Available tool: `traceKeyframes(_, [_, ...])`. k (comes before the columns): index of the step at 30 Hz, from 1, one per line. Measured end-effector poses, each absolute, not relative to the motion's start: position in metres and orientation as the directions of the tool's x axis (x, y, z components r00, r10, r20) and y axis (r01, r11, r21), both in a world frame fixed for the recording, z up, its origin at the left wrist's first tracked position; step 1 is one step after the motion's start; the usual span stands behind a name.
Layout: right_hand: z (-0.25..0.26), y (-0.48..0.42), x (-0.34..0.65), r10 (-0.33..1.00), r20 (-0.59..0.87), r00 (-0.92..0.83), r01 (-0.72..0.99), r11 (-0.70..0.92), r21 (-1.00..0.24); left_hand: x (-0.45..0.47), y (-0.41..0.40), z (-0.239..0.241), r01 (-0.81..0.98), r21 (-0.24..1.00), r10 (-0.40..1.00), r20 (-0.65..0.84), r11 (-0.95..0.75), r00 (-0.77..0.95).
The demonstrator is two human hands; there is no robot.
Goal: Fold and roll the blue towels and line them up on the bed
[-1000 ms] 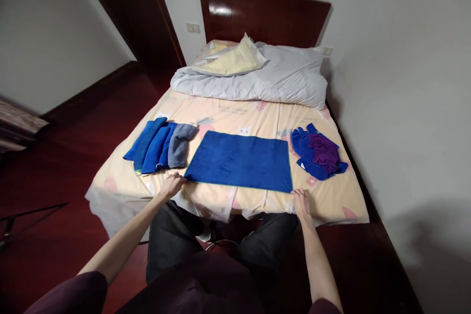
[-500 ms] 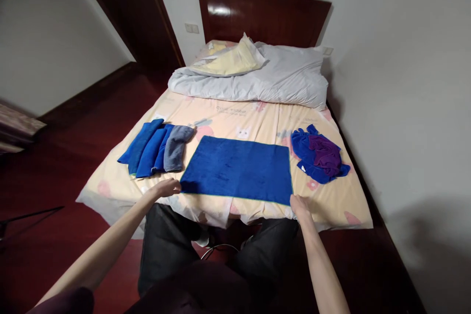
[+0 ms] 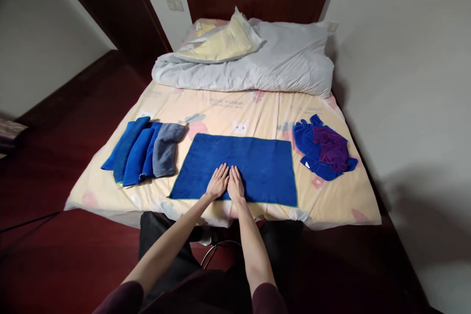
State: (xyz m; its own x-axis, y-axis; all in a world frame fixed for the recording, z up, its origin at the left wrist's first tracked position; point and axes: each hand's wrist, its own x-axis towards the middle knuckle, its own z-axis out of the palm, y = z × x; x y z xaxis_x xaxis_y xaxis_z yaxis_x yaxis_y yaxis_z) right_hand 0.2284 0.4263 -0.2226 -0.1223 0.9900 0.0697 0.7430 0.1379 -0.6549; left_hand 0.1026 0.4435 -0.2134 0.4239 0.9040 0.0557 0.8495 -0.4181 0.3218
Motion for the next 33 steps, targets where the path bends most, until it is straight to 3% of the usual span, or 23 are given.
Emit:
traceKeyframes(3, [-0.238,0.421,0.231,0.989,0.069,-0.13,0.759,0.144,-0.635,0.095,0.438,-0.232,0.847,0.335,0.91,0.1,-0.413,0.404])
traceKeyframes(11, [-0.227,0.419,0.269,0.976,0.095,-0.195,0.842,0.217,-0.495,0.077,0.44,-0.227,0.844,0.318,0.9,0.095,-0.433,0.426])
traceKeyframes(22, [-0.225,0.41,0.379,0.995,0.091,-0.042,0.939,0.07,-0.336,-0.022,0.437,-0.23,0.938,0.294,0.982,0.1,-0.185,0.162])
traceKeyframes(28, [-0.229,0.4,0.451,0.972,0.098,0.214,0.968,-0.197,-0.157,-0.05,0.435,-0.228,0.951,0.291,0.993,0.084,-0.106,0.085])
traceKeyframes(33, [-0.231,0.397,0.463,0.952,0.137,0.274,0.96,-0.263,-0.098,-0.043,0.438,-0.23,0.956,0.285,0.995,0.098,-0.064,0.037])
